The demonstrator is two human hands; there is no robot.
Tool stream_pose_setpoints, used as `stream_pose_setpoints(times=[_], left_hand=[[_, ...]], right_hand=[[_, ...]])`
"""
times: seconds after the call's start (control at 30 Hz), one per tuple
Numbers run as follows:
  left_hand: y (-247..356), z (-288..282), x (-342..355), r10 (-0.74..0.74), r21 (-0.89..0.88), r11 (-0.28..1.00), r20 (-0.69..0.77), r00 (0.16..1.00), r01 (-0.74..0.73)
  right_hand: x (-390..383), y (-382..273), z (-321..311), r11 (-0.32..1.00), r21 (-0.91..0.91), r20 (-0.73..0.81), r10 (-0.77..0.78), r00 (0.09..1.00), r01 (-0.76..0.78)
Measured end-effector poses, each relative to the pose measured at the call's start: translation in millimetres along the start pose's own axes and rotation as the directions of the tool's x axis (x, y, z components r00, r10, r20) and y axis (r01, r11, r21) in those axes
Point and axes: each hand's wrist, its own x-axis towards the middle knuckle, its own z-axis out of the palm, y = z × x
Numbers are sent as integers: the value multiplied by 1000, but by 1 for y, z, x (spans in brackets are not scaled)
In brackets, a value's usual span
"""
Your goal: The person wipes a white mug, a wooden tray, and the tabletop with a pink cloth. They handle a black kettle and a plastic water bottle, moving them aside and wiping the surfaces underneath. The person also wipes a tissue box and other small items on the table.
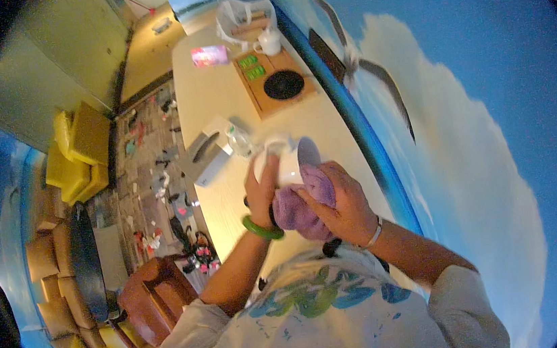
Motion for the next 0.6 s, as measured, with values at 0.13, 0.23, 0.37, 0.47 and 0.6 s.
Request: stream_pose_setpoints(times=[0.13,0.23,0.37,0.47,0.6], left_hand=[[67,-14,19,-286,-151,925,324,902,348],[72,-10,7,-396,-116,888,302,867,446],[55,1,-7,-95,33,995,32,995,94],[37,6,-21,149,-88,984,-88,985,-157],[27,13,-29,335,-82,937,-71,939,-341]], right_hand=[[10,31,-7,786,-354,162,-482,861,507],[7,46,-11,672,-426,254,-554,793,605],[3,14,1,913,-286,50,-290,956,292],[-1,-6,3,998,60,-102,-12,995,18],[-7,-19,11,922,359,-198,225,954,-143]])
